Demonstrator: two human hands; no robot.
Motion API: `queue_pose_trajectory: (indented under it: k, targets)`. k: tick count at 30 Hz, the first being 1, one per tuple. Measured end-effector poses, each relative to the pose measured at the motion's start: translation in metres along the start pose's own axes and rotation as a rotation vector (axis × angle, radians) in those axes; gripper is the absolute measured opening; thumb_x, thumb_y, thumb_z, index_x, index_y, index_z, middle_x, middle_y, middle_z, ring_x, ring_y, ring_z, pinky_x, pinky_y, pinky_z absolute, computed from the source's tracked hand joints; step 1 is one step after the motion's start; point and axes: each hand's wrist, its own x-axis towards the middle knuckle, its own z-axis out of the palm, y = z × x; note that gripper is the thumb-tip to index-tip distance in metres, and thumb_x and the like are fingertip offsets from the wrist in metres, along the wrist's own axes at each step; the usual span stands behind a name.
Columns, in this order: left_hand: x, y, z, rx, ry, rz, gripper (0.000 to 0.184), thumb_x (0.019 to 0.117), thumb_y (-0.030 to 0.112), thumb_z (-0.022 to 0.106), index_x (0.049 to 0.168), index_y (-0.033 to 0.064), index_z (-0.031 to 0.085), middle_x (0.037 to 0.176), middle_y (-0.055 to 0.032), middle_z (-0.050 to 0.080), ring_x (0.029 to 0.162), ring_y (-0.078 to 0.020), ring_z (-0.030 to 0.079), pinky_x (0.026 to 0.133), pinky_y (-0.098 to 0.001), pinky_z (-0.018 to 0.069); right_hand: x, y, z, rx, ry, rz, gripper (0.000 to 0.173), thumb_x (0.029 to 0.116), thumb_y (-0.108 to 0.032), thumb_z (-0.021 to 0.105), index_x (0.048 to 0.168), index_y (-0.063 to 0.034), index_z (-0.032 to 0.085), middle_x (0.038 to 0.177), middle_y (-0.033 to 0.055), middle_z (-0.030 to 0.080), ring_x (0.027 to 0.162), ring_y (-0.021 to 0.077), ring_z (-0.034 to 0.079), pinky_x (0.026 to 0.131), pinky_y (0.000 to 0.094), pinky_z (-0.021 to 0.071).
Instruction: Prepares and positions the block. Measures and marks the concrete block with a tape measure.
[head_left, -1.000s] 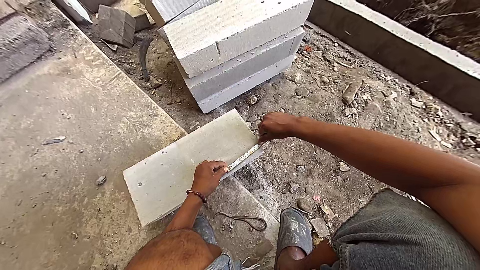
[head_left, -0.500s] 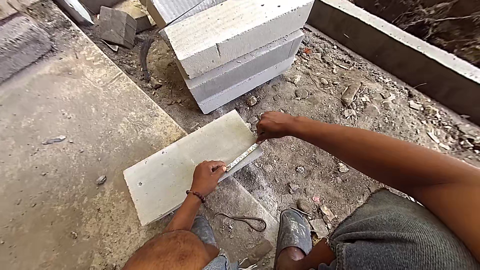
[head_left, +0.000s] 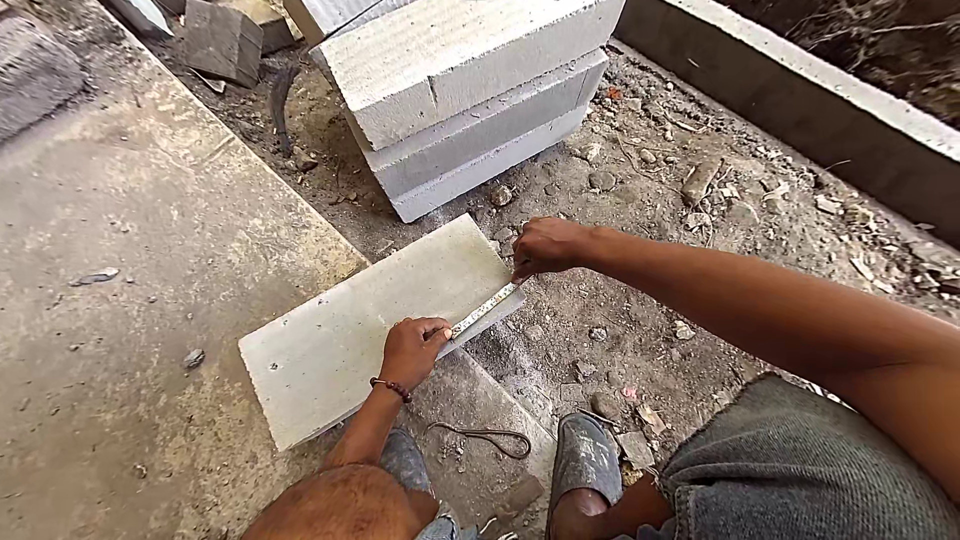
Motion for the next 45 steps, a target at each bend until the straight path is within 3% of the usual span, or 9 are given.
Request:
queue_pose_trajectory:
  k: [16,19,21,28,30,32,35,39,45]
  targets:
    - [0.009,-0.014,-0.002,0.061,-0.127,0.077,0.015,0.0979,0.027,0.071,0.104,0.018,0.081,0.094,-0.0027,0.075,0.094,-0.0234,0.064,0.093,-0.0511,0.0469,-0.005,-0.011,-0.017,-0.019,-0.025,0.031,0.049,0.0984,-0.054,0.062,0.084,-0.0093,0.075,0.087,0.0097,0.07,0.092,0.0305,0.067,0.087,0.0562,0.0497]
    - [0.01,-0.027,0.0,-0.051,-0.111,0.063,0.014,0.0963,0.028,0.072,0.101,0.0172,0.08,0.088,0.0016,0.074,0.086,-0.0141,0.065,0.086,-0.0402,0.0509,-0.011,-0.018,-0.021,0.001,-0.028,0.065,0.048,0.0971,-0.053,0.064,0.083,-0.0082,0.075,0.084,0.0103,0.07,0.089,0.0308,0.067,0.085,0.0566,0.0504]
    - [0.017,-0.026,-0.013,-0.225,-0.059,0.114,0.013,0.0963,0.022,0.071,0.101,0.0128,0.078,0.086,0.0019,0.074,0.078,-0.008,0.067,0.076,-0.0294,0.0561,-0.019,-0.018,-0.036,0.048,-0.027,0.118,0.048,0.0969,-0.052,0.066,0.085,-0.0065,0.075,0.083,0.0116,0.07,0.089,0.032,0.068,0.082,0.058,0.0511]
    - [0.045,0.06,-0.124,-0.29,-0.04,0.03,0.016,0.1059,0.009,0.055,0.11,-0.0005,0.066,0.094,-0.0106,0.069,0.077,-0.018,0.065,0.071,-0.0363,0.0559,-0.04,-0.032,-0.079,0.458,0.096,0.248,0.053,0.1017,-0.049,0.06,0.083,-0.0018,0.073,0.076,0.0131,0.068,0.075,0.0295,0.067,0.073,0.0579,0.0518]
    - [0.057,0.083,-0.148,-0.304,-0.04,-0.051,0.015,0.1063,0.008,0.053,0.107,-0.0007,0.065,0.087,-0.0091,0.067,0.069,-0.0142,0.064,0.065,-0.0302,0.0546,-0.041,-0.04,-0.087,0.652,0.119,0.185,0.048,0.1021,-0.045,0.062,0.089,0.0004,0.073,0.077,0.0118,0.068,0.07,0.0225,0.065,0.07,0.0486,0.053]
    - [0.066,0.1,-0.164,-0.339,-0.026,-0.126,0.016,0.1064,0.009,0.052,0.105,0.0,0.065,0.084,-0.0085,0.066,0.065,-0.0136,0.062,0.061,-0.0282,0.0533,-0.04,-0.046,-0.089,0.902,0.132,0.109,0.039,0.0996,-0.035,0.069,0.117,-0.0002,0.069,0.091,0.0135,0.071,0.076,0.0201,0.067,0.074,0.0434,0.0573]
    - [0.068,0.115,-0.168,-0.392,-0.061,-0.153,0.017,0.1055,0.011,0.054,0.105,0.0004,0.067,0.083,-0.008,0.068,0.063,-0.0138,0.062,0.059,-0.0286,0.0547,-0.036,-0.056,-0.098,1.037,0.214,0.061,0.066,0.0895,-0.025,0.082,0.144,-0.0021,0.053,0.103,0.0196,0.072,0.083,0.0255,0.07,0.079,0.0465,0.06]
    - [0.058,0.138,-0.149,-0.374,-0.247,-0.081,0.02,0.1068,0.015,0.054,0.11,0.0006,0.068,0.091,-0.0113,0.073,0.068,-0.0166,0.069,0.062,-0.0297,0.0581,-0.037,-0.06,-0.121,0.929,0.365,0.084,0.089,0.0767,-0.024,0.093,0.15,-0.0067,0.046,0.112,0.0205,0.07,0.089,0.0284,0.07,0.084,0.0497,0.058]
    - [0.045,0.169,-0.158,-0.255,-0.236,0.024,0.034,0.1102,0.032,0.047,0.124,0.0072,0.066,0.096,-0.0085,0.076,0.072,-0.0157,0.071,0.064,-0.0305,0.0597,-0.053,-0.077,-0.126,0.911,0.549,0.125,0.078,0.0838,-0.036,0.087,0.147,-0.0064,0.052,0.111,0.0179,0.072,0.097,0.0279,0.071,0.093,0.0513,0.0573]
